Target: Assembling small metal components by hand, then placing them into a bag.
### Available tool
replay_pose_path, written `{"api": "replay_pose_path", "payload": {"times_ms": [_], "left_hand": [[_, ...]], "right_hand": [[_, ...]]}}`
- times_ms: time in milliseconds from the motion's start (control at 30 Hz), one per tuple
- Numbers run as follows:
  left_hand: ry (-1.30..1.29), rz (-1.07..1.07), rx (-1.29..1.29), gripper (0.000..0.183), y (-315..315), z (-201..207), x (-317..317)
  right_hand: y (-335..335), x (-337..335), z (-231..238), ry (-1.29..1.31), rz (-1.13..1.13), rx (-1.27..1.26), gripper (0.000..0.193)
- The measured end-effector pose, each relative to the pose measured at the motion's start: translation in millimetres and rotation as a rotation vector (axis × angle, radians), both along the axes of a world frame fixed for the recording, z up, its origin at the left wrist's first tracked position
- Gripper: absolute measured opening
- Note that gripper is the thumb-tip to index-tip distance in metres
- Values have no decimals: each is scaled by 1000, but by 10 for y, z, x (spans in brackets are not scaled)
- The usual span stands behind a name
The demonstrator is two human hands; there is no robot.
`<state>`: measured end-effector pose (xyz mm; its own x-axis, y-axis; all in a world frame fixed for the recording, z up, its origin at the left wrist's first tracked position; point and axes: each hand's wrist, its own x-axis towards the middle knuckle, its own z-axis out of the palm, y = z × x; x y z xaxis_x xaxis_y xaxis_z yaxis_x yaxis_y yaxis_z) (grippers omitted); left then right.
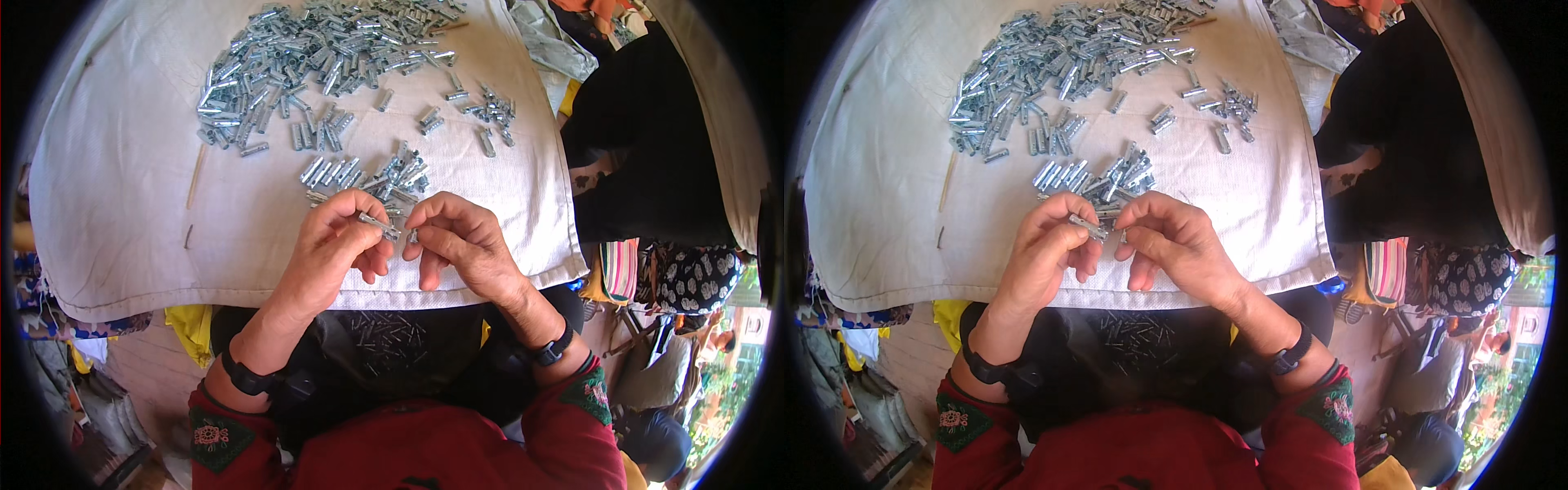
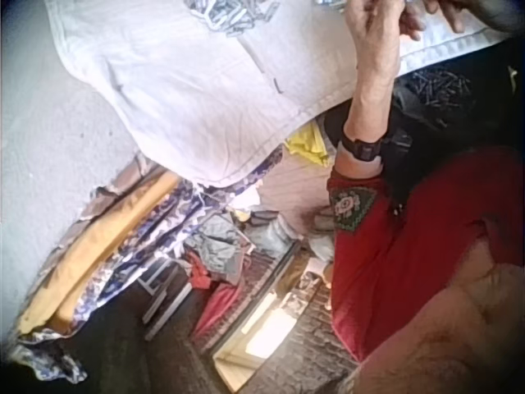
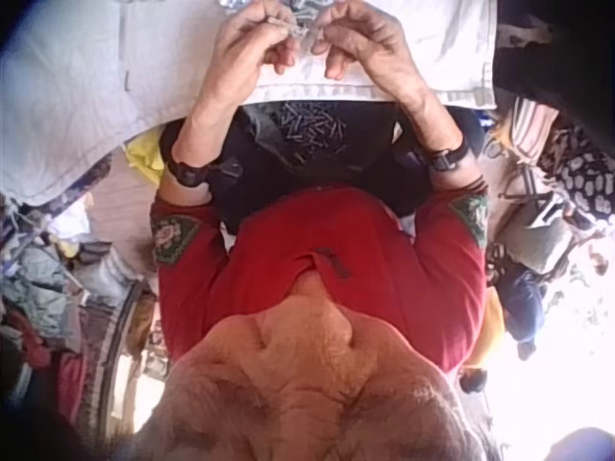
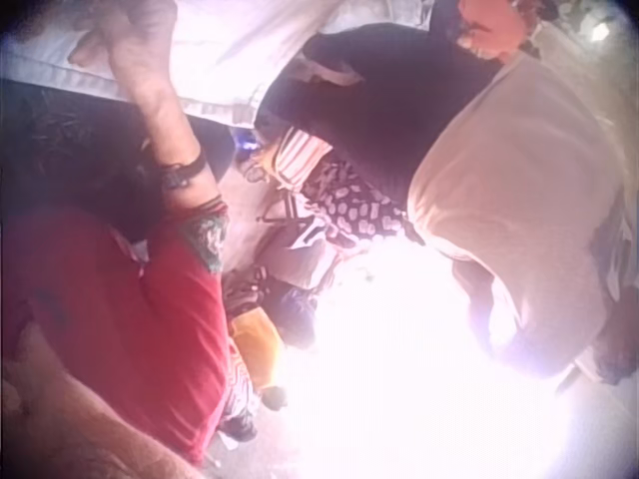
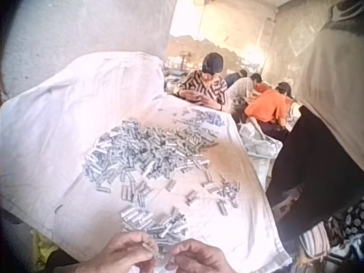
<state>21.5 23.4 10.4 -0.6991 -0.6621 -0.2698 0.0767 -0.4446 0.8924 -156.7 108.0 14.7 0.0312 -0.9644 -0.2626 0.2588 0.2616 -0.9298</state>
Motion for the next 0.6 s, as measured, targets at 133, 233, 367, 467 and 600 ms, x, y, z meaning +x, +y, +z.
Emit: {"api": "replay_pose_path", "payload": {"times_ms": [133, 233, 367, 467, 600], "left_hand": [[54, -6, -15, 13, -15, -80, 16], [58, -42, -34, 14, -11, -79, 12], [76, -46, -20, 14, 8, -76, 2], [93, -49, -8, 14, 18, -61, 3], [109, -39, -6, 15, 13, -70, 7]], "right_hand": [[-11, 18, 37, -49, 3, 48, 12], [-20, 14, 19, -98, 5, 48, 11], [-26, 19, -48, -158, -27, 28, 11], [-21, 33, -89, -109, -77, -11, 10], [-24, 60, -54, -106, -122, -26, 9]]}}
